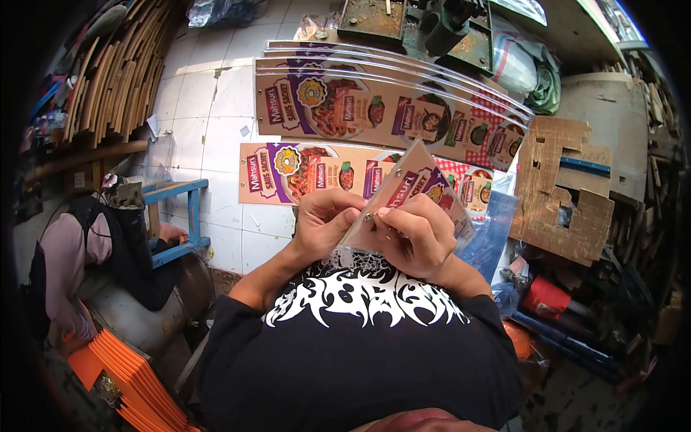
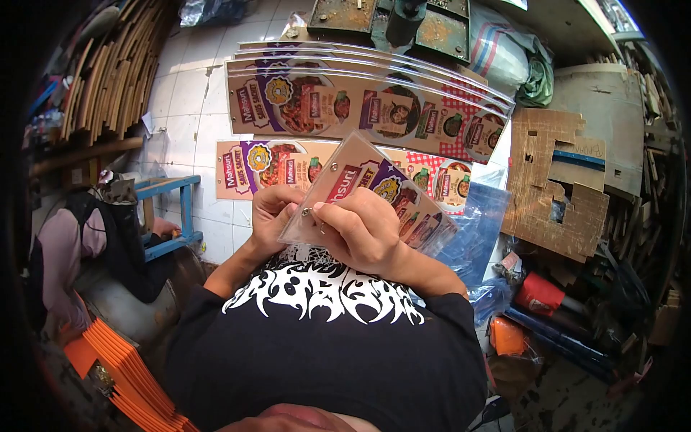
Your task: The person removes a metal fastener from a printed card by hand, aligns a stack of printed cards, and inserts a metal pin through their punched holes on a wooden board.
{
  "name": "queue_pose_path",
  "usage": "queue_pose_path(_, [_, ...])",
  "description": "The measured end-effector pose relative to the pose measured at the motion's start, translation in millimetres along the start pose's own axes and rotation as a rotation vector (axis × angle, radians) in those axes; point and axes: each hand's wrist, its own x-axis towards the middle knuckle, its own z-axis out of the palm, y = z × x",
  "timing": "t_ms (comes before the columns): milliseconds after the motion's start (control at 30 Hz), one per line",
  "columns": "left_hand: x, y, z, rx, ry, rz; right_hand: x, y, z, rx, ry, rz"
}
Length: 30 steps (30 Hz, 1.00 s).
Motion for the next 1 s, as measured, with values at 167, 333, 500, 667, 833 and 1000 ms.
queue_pose_path(167, [0,4,5,0.13,0.034,0.039,3,-4,-4,0.178,0.022,0.155])
queue_pose_path(333, [1,12,17,0.222,0.049,0.111,0,-5,-5,0.32,0.105,0.247])
queue_pose_path(500, [-1,12,13,0.246,0.018,0.098,-4,-6,-4,0.415,0.163,0.355])
queue_pose_path(667, [4,14,16,0.24,0.006,0.1,1,-5,-8,0.397,0.091,0.347])
queue_pose_path(833, [4,9,6,0.156,-0.009,-0.007,0,-1,-8,0.49,0.103,0.415])
queue_pose_path(1000, [11,28,10,-0.201,-0.077,-0.097,-1,-1,-6,0.547,0.131,0.477])
